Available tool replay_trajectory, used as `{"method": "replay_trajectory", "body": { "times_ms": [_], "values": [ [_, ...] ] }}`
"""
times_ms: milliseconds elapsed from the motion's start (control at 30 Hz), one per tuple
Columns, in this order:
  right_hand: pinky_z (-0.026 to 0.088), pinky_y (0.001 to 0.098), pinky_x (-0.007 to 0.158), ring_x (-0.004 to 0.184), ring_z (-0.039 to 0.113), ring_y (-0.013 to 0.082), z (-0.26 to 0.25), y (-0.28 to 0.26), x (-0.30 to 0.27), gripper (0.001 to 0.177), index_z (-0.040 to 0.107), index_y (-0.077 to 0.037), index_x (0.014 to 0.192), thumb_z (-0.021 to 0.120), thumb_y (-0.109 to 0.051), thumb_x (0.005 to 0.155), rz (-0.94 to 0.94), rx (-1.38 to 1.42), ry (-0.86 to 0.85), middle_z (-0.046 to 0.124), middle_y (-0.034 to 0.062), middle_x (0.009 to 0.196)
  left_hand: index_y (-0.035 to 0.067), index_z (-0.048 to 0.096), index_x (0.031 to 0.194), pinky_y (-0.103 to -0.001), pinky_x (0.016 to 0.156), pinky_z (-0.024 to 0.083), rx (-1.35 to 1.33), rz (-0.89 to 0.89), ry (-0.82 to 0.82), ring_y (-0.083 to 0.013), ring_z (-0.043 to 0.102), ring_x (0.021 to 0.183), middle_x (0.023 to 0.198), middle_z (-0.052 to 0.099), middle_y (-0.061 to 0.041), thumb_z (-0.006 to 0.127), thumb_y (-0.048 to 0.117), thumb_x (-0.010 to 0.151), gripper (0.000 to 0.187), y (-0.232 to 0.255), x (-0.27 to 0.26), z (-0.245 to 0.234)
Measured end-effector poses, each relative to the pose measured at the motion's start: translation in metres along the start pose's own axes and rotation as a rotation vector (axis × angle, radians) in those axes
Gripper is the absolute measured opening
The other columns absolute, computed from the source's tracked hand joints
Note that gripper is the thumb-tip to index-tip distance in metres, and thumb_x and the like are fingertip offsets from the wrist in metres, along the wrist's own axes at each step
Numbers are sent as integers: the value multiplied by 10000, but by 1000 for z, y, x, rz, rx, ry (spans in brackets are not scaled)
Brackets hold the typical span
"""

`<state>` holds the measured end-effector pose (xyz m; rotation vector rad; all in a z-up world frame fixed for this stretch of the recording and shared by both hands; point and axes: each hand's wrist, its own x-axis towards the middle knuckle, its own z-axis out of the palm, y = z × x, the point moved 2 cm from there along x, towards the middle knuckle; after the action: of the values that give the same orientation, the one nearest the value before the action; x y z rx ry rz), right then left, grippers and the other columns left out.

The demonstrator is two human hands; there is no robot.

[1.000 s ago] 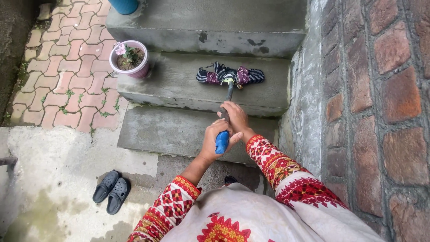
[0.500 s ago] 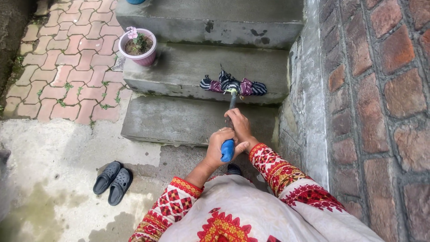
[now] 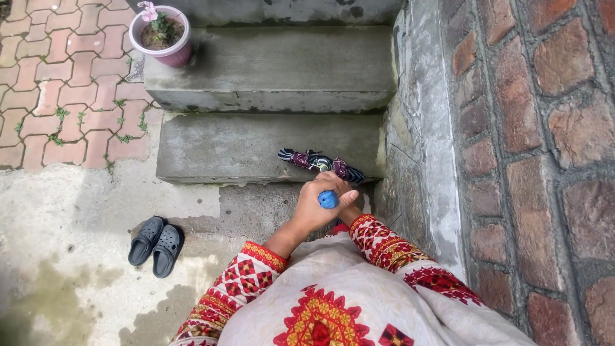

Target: Mopping concrete outdoor steps and the surrounding floor area.

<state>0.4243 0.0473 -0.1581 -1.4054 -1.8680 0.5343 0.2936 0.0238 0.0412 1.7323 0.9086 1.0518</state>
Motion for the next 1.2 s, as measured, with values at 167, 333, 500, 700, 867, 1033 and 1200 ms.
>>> {"method": "replay_trajectory", "body": {
  "times_ms": [167, 333, 500, 700, 867, 1033, 1200],
  "values": [
    [544, 446, 754, 962, 696, 338, -43, 7, 28, 190, 662, -159, 1061, 621, -278, 919, 133, 18, -49, 677, 54, 1131, 28, 654, 693, -377, 679, 554, 91, -68, -28, -270, 686, 693, 719, 676, -135, 872, 312, 810, 377, -6, 26, 23],
    [552, 447, 766, 984, 696, 349, -92, 41, 73, 243, 638, -116, 1076, 673, -243, 871, 161, 93, -55, 667, 90, 1131, 33, 640, 767, -415, 727, 529, 159, 33, -47, -329, 660, 764, 775, 659, -137, 863, 320, 823, 368, -17, 78, 57],
    [523, 516, 777, 1053, 663, 404, -100, 114, 80, 497, 637, -127, 1202, 706, -257, 727, -90, -173, -127, 639, 168, 1246, 32, 632, 825, -453, 846, 519, 174, 29, -154, -355, 642, 826, 836, 650, -144, 858, 342, 844, 384, -67, 104, 90],
    [531, 548, 781, 937, 687, 410, -87, 108, 81, 409, 609, -149, 1171, 666, -468, 923, 217, -56, -190, 657, 117, 1251, 40, 622, 744, -393, 705, 517, 141, -85, -181, -282, 636, 702, 733, 634, -108, 865, 378, 798, 420, -73, 112, 93],
    [515, 558, 720, 900, 688, 417, -100, 89, 79, 377, 615, -140, 1124, 671, -459, 932, 197, -60, -169, 681, 126, 1169, 34, 634, 727, -365, 652, 517, 112, -109, -193, -249, 629, 637, 689, 629, -98, 854, 376, 826, 419, -71, 114, 92],
    [511, 548, 680, 874, 684, 406, -95, 77, 45, 359, 617, -153, 1110, 640, -475, 953, 207, -85, -135, 704, 111, 1112, 31, 649, 701, -356, 617, 518, 104, -73, -226, -235, 640, 605, 661, 639, -95, 850, 362, 830, 408, -60, 91, 92],
    [507, 551, 676, 876, 678, 410, -86, 37, 0, 344, 608, -157, 1118, 634, -446, 931, 237, -75, -83, 696, 117, 1047, 40, 646, 673, -363, 630, 521, 67, -12, -261, -244, 652, 613, 662, 657, -94, 844, 360, 838, 411, -46, 47, 79]
  ]
}}
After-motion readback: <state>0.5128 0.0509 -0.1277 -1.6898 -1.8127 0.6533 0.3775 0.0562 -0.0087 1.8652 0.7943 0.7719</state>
